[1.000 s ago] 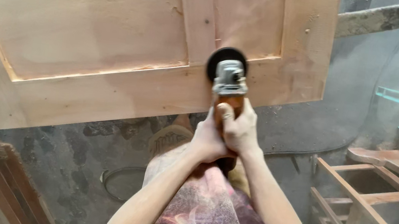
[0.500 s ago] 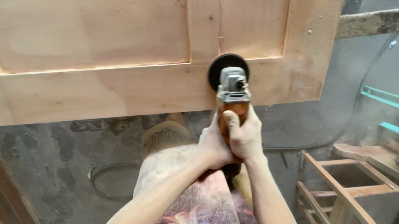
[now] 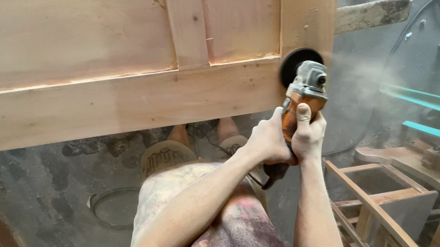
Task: The person uses an angle grinder with a sanding disc to sand the surface of a large wooden door or panel. They move the tool across the flat panels and along the raised edges, generating visible wood dust.
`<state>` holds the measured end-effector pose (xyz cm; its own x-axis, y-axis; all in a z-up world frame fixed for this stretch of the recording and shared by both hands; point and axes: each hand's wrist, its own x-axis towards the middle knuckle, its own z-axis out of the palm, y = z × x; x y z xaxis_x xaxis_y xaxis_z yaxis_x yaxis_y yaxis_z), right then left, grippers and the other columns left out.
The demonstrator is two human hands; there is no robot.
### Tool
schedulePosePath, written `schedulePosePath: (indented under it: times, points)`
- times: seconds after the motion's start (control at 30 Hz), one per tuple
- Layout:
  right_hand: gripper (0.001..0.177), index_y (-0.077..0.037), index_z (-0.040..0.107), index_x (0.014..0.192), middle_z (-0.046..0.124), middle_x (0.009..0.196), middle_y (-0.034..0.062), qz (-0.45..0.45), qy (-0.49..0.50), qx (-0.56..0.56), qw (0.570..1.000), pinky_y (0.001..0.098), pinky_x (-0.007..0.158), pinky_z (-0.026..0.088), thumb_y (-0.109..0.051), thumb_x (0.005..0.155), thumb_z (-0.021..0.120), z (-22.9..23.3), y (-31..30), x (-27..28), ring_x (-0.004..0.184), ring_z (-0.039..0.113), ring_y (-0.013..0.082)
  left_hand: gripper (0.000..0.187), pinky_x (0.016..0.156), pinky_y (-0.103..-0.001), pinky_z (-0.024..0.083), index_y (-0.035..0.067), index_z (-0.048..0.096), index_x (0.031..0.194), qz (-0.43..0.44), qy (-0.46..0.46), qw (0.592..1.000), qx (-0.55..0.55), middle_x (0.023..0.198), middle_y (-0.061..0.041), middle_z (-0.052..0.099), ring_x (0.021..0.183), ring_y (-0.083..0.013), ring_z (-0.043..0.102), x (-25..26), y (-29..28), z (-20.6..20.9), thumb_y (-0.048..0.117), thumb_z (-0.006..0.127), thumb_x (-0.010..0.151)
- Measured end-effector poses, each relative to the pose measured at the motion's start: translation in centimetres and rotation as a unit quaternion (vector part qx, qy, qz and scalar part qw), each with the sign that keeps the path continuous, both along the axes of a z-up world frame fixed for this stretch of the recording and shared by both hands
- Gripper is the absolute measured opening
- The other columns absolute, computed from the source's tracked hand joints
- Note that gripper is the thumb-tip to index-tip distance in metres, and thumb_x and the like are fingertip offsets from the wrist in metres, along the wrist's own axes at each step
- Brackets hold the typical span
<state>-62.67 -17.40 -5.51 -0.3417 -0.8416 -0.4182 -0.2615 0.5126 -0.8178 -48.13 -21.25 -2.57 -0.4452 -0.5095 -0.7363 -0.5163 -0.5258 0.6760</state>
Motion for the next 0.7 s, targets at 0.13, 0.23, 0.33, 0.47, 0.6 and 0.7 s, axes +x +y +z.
schedulePosePath:
  times: [0.13, 0.23, 0.33, 0.47, 0.6, 0.7]
  points:
    - [0.073, 0.005, 0.065, 0.123, 0.070, 0.105, 0.0065, -0.054, -0.041, -0.031, 0.997, 0.0322, 0.083, 0.055, -0.064, 0.098, 0.062, -1.3, 0.9, 1.3, 0.094, 0.064, 0.0155, 0.100, 0.091, -0.047, 0.060, 0.008, 0.043, 0.126, -0.035, -0.001, 0.999, -0.006, 0.103, -0.023, 0.073, 0.099, -0.0421, 0.072, 1.3, -0.3, 0.0, 0.031, 0.094, 0.043]
    - [0.072, 0.004, 0.066, 0.123, 0.071, 0.109, 0.0068, -0.020, -0.028, -0.028, 0.999, 0.0319, 0.086, 0.055, -0.064, 0.099, 0.061, -1.0, 1.8, 4.6, 0.097, 0.065, 0.0154, 0.107, 0.091, -0.046, 0.060, 0.009, 0.042, 0.133, -0.019, -0.012, 1.000, 0.002, 0.104, -0.024, 0.074, 0.098, -0.0419, 0.073, 5.3, 0.1, 0.4, 0.032, 0.093, 0.042]
    - [0.068, 0.004, 0.062, 0.122, 0.073, 0.103, 0.0103, 0.039, -0.029, 0.012, 0.999, 0.0332, 0.082, 0.057, -0.060, 0.096, 0.063, -0.3, 2.4, 9.7, 0.093, 0.069, 0.0190, 0.116, 0.093, -0.045, 0.059, 0.011, 0.037, 0.144, 0.047, -0.019, 0.999, 0.018, 0.107, -0.025, 0.074, 0.099, -0.0415, 0.073, 9.8, 2.7, 1.6, 0.033, 0.093, 0.044]
    - [0.058, 0.002, 0.060, 0.128, 0.076, 0.107, 0.0214, 0.167, 0.004, -0.030, 0.986, 0.0395, 0.085, 0.059, -0.048, 0.099, 0.067, 2.3, 2.5, 17.8, 0.098, 0.075, 0.0301, 0.106, 0.090, -0.042, 0.061, 0.012, 0.039, 0.141, 0.147, -0.051, 0.985, 0.072, 0.108, -0.018, 0.076, 0.098, -0.0344, 0.076, 15.9, 6.1, 2.0, 0.033, 0.090, 0.050]
    - [0.061, 0.000, 0.053, 0.127, 0.074, 0.095, 0.0251, 0.274, -0.030, 0.055, 0.960, 0.0462, 0.077, 0.061, -0.046, 0.091, 0.069, 4.8, 1.5, 25.0, 0.088, 0.076, 0.0407, 0.087, 0.089, -0.041, 0.061, 0.011, 0.045, 0.137, 0.191, -0.108, 0.976, -0.010, 0.114, -0.015, 0.072, 0.104, -0.0288, 0.074, 21.9, 12.0, -0.6, 0.030, 0.089, 0.064]
    - [0.061, -0.003, 0.053, 0.117, 0.072, 0.087, 0.0268, 0.389, 0.029, 0.121, 0.913, 0.0536, 0.074, 0.057, -0.054, 0.087, 0.070, 5.8, 1.2, 29.9, 0.083, 0.071, 0.0480, 0.071, 0.091, -0.040, 0.060, 0.010, 0.049, 0.134, 0.199, -0.144, 0.962, -0.122, 0.121, -0.014, 0.068, 0.111, -0.0261, 0.071, 24.0, 17.1, -4.0, 0.026, 0.088, 0.077]
